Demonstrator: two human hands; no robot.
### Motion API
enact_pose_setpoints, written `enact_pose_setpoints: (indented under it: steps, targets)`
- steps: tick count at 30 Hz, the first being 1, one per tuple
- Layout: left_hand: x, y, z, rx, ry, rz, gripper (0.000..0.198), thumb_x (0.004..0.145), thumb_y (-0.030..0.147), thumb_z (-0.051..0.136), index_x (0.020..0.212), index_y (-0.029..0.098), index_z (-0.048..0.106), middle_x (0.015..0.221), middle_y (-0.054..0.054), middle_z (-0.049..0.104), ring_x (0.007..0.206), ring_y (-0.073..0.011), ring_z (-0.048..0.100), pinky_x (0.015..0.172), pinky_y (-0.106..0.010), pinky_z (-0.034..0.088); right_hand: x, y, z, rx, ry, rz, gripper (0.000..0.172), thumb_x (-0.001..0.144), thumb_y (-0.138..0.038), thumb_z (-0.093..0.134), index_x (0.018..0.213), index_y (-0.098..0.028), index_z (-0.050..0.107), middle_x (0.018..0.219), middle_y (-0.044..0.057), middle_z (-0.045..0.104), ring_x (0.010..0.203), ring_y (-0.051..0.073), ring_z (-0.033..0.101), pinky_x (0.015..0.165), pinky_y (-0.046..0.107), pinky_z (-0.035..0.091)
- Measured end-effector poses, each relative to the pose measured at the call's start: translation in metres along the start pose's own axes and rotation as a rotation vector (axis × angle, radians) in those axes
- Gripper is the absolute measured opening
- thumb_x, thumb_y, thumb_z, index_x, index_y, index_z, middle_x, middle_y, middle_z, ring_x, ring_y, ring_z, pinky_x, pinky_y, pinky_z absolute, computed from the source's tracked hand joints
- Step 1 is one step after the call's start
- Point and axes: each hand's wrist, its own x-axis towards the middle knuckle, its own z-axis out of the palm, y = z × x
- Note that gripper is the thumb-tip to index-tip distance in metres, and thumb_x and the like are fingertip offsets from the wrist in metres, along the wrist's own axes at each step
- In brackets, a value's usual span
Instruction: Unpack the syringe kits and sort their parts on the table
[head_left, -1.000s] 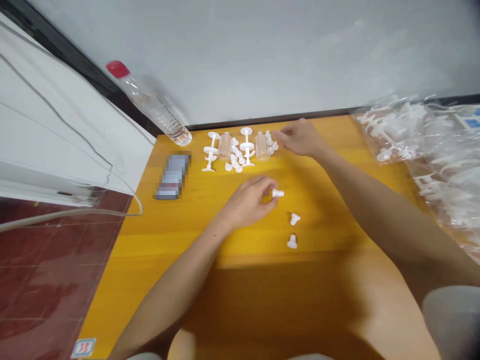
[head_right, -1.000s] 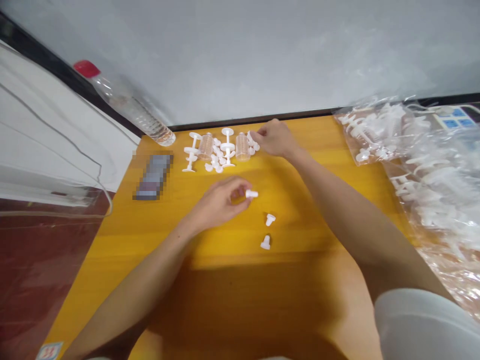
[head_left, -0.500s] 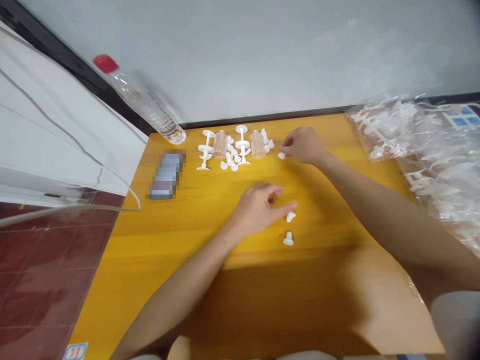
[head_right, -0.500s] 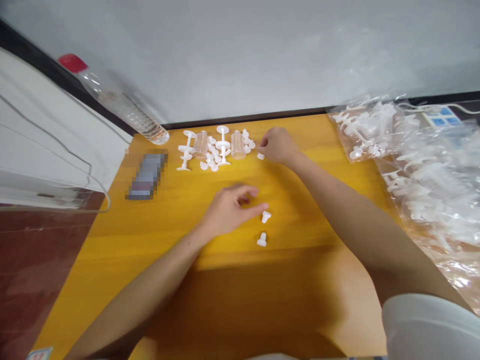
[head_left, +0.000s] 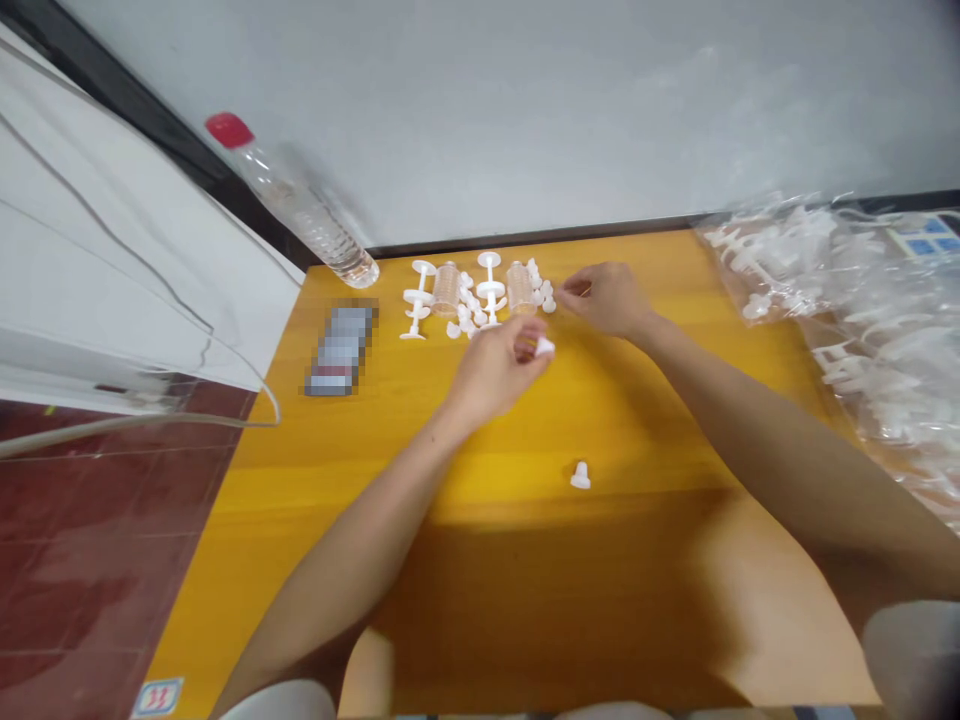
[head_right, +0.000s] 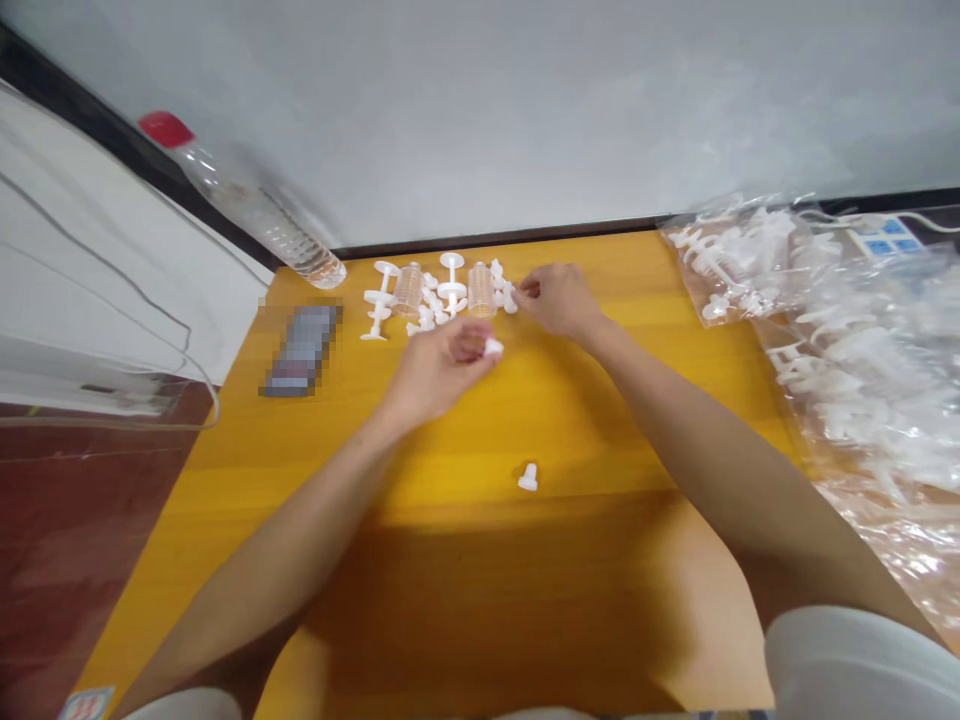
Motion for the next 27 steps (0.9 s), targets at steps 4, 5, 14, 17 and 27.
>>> enact_pose_setpoints:
  steps: [4, 5, 14, 17, 27]
  targets:
    - [0.047, 0.005, -0.012, 0.412, -0.018, 0.109, 0.024, 0.089, 0.016, 0.069, 0.111, 0.017, 0.078, 0.110, -0.010, 0.074, 0.091, -0.0204, 0.071, 0.088, -0.035, 0.057, -0.005, -0.001, -0.002, 0.040, -0.107, 0.018, 0.028, 0.090, -0.029, 0.072, 0.112, -0.014, 0.079, 0.102, 0.010, 0.079, 0.091, 0.023, 0.074, 0.087, 0.032, 0.056]
    - [0.055, 0.008, -0.011, 0.538, -0.077, 0.159, 0.027, 0.090, 0.013, 0.066, 0.114, 0.018, 0.078, 0.116, -0.011, 0.073, 0.097, -0.0232, 0.071, 0.091, -0.038, 0.056, -0.005, -0.001, -0.002, 0.021, -0.123, 0.023, 0.025, 0.090, -0.025, 0.070, 0.111, -0.014, 0.080, 0.103, 0.011, 0.079, 0.093, 0.023, 0.074, 0.088, 0.032, 0.056]
    - [0.082, 0.033, 0.021, 1.024, -0.331, 0.333, 0.033, 0.090, -0.003, 0.051, 0.092, 0.012, 0.080, 0.094, -0.015, 0.075, 0.112, -0.0332, 0.066, 0.107, -0.051, 0.042, -0.007, 0.002, -0.011, -0.114, -0.270, -0.010, 0.016, 0.085, -0.016, 0.067, 0.092, -0.013, 0.080, 0.096, 0.010, 0.079, 0.090, 0.022, 0.071, 0.077, 0.027, 0.050]
    - [0.079, 0.034, 0.011, 0.951, -0.245, 0.322, 0.030, 0.091, 0.000, 0.052, 0.101, 0.011, 0.077, 0.106, -0.018, 0.073, 0.112, -0.0327, 0.065, 0.103, -0.048, 0.045, -0.006, -0.001, -0.008, -0.136, -0.292, -0.035, 0.016, 0.089, -0.026, 0.069, 0.088, -0.014, 0.079, 0.090, 0.009, 0.077, 0.085, 0.021, 0.070, 0.075, 0.028, 0.048]
    - [-0.071, 0.056, 0.014, 0.469, -0.537, 0.079, 0.031, 0.086, 0.054, 0.077, 0.088, 0.023, 0.074, 0.083, -0.004, 0.073, 0.075, -0.0250, 0.069, 0.066, -0.033, 0.049, 0.001, -0.015, 0.006, -0.168, -0.281, 0.019, 0.016, 0.091, -0.025, 0.067, 0.095, -0.017, 0.080, 0.097, 0.010, 0.078, 0.092, 0.023, 0.071, 0.083, 0.029, 0.052]
